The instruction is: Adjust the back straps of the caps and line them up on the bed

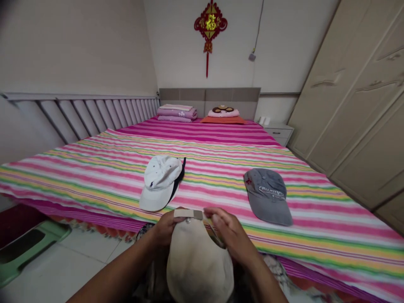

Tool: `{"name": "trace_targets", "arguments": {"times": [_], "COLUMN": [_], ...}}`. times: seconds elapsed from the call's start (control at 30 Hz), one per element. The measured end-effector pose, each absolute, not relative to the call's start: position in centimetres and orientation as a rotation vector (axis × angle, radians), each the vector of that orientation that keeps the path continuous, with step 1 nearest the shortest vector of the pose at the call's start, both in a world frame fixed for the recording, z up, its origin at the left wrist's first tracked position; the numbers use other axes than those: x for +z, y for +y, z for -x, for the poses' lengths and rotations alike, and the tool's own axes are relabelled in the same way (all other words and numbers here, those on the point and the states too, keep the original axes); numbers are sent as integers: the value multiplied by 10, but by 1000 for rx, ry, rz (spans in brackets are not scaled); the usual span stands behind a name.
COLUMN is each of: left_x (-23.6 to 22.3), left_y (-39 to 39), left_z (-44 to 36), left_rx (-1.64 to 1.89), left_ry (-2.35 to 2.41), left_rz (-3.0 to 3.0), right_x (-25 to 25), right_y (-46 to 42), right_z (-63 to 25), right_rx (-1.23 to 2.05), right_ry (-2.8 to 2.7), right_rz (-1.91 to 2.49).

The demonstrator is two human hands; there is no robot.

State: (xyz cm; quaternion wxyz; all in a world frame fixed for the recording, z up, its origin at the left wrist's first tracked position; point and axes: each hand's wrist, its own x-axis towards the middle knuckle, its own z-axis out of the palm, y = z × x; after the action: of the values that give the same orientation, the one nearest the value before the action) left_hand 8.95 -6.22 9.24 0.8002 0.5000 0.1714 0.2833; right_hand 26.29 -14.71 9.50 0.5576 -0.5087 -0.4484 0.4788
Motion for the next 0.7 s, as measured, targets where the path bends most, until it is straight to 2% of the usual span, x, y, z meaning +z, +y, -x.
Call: {"name": "trace_targets", "arguments": {"times": [0.13,0.3,0.7], "left_x": [101,94,81], "left_y": [-68,-67,-82], "left_z": [-89,-94,-99], "left_rx": [527,443,567], "left_ry": [403,477,377], "left_rz": [-1311,-1155,-926], "right_x": [96,93,86], "right_y": [-150,-153,-146], "right_z": [-243,-236,-229], "right_rx": [1364,1347,1399], "right_ry": [-1048,-978,-884], "right_rz": [1114,1058,898]}}
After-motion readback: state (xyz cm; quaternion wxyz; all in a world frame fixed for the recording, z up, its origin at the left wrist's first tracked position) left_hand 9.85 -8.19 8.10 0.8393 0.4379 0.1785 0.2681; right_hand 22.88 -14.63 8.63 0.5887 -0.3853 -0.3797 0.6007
